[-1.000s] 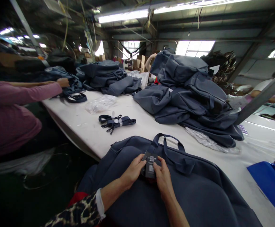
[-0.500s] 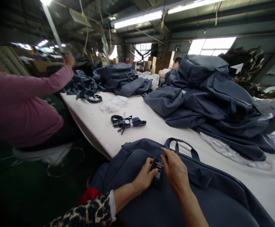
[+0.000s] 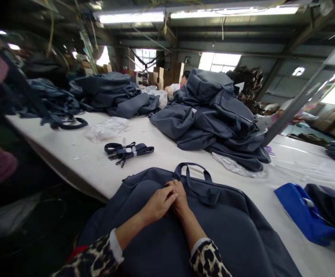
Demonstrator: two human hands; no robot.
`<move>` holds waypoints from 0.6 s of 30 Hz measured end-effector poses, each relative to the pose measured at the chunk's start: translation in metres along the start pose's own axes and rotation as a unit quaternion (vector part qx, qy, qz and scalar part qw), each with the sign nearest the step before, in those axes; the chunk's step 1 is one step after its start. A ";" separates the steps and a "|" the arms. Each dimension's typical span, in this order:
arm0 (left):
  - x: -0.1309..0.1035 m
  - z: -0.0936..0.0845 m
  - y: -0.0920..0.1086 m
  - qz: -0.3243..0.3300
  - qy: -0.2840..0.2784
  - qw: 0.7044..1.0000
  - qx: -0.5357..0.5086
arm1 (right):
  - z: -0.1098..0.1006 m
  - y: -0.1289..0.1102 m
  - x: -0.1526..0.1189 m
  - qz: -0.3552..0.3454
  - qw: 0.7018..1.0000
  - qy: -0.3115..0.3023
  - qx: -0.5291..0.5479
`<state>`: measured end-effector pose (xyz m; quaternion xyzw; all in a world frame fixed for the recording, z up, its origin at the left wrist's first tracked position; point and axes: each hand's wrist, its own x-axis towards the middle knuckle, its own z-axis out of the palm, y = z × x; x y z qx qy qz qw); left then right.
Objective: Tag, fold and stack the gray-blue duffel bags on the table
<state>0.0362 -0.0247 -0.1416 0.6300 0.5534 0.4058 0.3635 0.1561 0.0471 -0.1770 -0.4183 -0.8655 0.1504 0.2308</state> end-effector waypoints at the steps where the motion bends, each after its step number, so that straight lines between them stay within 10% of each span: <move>1: 0.007 0.007 -0.007 -0.023 -0.006 0.999 -0.042 | -0.009 0.004 0.000 0.000 1.000 -0.006 0.006; 10: 0.007 0.022 -0.037 -0.032 -0.017 0.999 -0.033 | -0.136 0.104 -0.035 0.117 0.991 0.035 -0.055; 18: 0.051 0.001 0.003 0.128 0.016 0.954 0.269 | -0.127 0.130 -0.047 0.112 0.989 -0.040 -0.094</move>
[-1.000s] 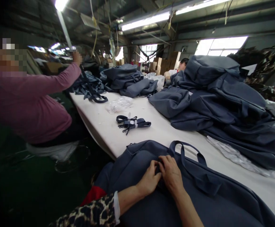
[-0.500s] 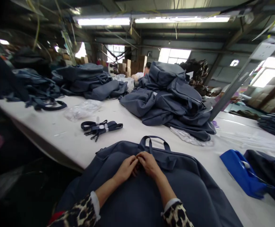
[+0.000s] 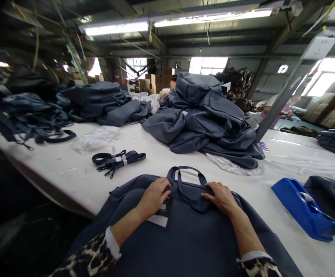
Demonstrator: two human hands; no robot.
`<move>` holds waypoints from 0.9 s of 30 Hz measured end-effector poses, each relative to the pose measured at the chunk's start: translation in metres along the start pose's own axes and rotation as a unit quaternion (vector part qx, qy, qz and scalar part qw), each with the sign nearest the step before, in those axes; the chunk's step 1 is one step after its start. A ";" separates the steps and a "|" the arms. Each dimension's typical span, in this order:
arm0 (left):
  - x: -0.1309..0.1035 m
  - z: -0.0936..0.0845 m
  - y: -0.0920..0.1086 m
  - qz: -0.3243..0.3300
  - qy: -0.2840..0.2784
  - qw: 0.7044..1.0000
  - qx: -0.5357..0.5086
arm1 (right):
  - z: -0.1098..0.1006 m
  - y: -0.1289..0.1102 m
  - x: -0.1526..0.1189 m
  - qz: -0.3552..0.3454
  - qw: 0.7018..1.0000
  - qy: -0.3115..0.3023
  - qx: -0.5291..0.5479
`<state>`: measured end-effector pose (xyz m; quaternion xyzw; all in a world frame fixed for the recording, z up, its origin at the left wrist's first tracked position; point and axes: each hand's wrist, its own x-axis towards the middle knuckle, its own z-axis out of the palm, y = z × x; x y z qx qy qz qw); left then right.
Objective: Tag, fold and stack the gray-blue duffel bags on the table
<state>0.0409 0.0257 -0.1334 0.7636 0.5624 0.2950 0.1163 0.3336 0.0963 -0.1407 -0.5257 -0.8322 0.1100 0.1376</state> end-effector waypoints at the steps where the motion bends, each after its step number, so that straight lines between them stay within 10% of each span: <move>1: 0.009 0.003 -0.004 0.005 0.008 1.000 0.030 | 0.001 -0.001 0.000 0.001 1.000 -0.009 -0.005; 7: 0.029 0.021 -0.030 0.031 -0.021 0.995 0.088 | -0.010 -0.017 -0.012 0.005 1.000 -0.006 -0.030; 18: 0.002 -0.006 -0.030 0.190 0.062 0.977 0.074 | -0.035 -0.028 -0.059 -0.095 0.995 -0.004 -0.031; 27: 0.012 -0.025 -0.032 0.114 -0.169 0.974 0.101 | -0.022 -0.014 -0.059 -0.076 0.997 -0.015 -0.024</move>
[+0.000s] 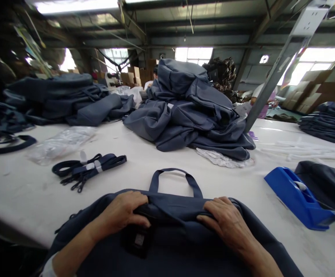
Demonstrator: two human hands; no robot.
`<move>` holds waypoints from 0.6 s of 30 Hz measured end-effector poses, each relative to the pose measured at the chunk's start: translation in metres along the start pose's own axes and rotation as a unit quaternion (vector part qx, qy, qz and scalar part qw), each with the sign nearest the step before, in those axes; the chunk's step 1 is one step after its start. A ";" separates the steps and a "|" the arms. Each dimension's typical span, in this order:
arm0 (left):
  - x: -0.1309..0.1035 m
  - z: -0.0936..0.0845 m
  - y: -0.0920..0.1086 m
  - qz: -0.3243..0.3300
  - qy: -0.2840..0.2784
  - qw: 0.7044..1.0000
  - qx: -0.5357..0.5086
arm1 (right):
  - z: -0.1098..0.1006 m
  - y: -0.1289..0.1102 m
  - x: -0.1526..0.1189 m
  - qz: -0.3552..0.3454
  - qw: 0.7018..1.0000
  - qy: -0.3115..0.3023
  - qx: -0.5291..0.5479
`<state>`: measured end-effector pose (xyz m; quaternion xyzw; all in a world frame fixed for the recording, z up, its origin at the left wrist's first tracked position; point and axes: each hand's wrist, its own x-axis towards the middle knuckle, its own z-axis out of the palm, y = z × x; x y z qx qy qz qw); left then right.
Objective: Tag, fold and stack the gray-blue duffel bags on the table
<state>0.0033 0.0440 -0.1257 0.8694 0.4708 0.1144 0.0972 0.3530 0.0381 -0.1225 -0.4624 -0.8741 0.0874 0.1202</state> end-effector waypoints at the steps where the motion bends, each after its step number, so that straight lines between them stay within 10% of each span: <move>1: 0.005 -0.003 -0.003 -0.023 -0.038 0.999 -0.020 | 0.001 0.003 0.006 0.017 1.000 -0.012 -0.008; 7: 0.046 0.004 -0.029 -0.094 -0.183 0.973 -0.106 | 0.021 0.029 0.054 0.130 0.984 -0.114 -0.041; 13: 0.050 0.020 -0.032 -0.135 -0.120 0.984 0.003 | 0.041 0.034 0.067 0.162 0.981 -0.094 -0.048; 18: 0.048 0.008 0.011 -0.076 0.010 0.989 0.130 | 0.045 0.031 0.063 0.172 0.982 -0.068 -0.042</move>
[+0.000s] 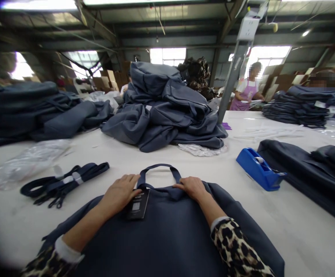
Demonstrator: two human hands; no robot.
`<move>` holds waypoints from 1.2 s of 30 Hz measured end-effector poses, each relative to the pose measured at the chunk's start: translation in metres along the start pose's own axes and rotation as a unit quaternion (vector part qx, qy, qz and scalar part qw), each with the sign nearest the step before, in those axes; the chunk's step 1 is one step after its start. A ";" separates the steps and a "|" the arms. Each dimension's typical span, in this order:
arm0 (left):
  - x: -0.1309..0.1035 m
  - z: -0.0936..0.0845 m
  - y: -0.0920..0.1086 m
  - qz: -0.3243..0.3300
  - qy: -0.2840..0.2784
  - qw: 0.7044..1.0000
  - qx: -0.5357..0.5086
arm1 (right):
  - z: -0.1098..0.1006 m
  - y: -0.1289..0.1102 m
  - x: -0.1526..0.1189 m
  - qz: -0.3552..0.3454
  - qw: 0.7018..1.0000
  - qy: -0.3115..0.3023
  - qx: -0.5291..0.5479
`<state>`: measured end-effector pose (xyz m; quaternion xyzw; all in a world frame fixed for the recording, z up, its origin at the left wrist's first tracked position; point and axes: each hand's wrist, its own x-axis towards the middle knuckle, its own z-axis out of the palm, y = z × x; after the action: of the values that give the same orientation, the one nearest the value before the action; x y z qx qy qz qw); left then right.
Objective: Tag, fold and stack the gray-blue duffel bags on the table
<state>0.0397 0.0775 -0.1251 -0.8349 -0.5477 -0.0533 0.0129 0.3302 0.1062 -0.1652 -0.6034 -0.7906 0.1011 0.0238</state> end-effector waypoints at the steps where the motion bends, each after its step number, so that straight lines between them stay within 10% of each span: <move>1: -0.001 0.001 0.012 0.040 0.037 0.998 0.000 | 0.001 -0.001 -0.001 0.002 1.000 0.004 0.003; 5: -0.007 0.037 0.049 0.180 0.053 0.982 -0.021 | -0.002 -0.007 -0.002 0.015 0.999 0.020 0.020; 10: -0.014 0.083 0.053 0.167 0.083 0.982 0.015 | -0.034 0.020 -0.021 0.047 0.994 0.078 0.057; 17: -0.015 0.076 0.051 0.170 0.080 0.982 0.017 | -0.045 0.095 -0.082 0.174 0.978 0.058 0.102; 27: -0.017 0.076 0.050 0.152 0.061 0.986 0.000 | -0.026 0.110 -0.094 0.123 0.947 -0.004 0.295; 36: -0.013 0.074 0.052 0.149 0.045 0.987 -0.043 | -0.042 0.094 -0.076 0.146 0.979 0.026 0.136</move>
<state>0.0875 0.0506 -0.1984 -0.9036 -0.4135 -0.1117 0.0091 0.4466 0.0622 -0.1355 -0.7062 -0.6716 0.1945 0.1112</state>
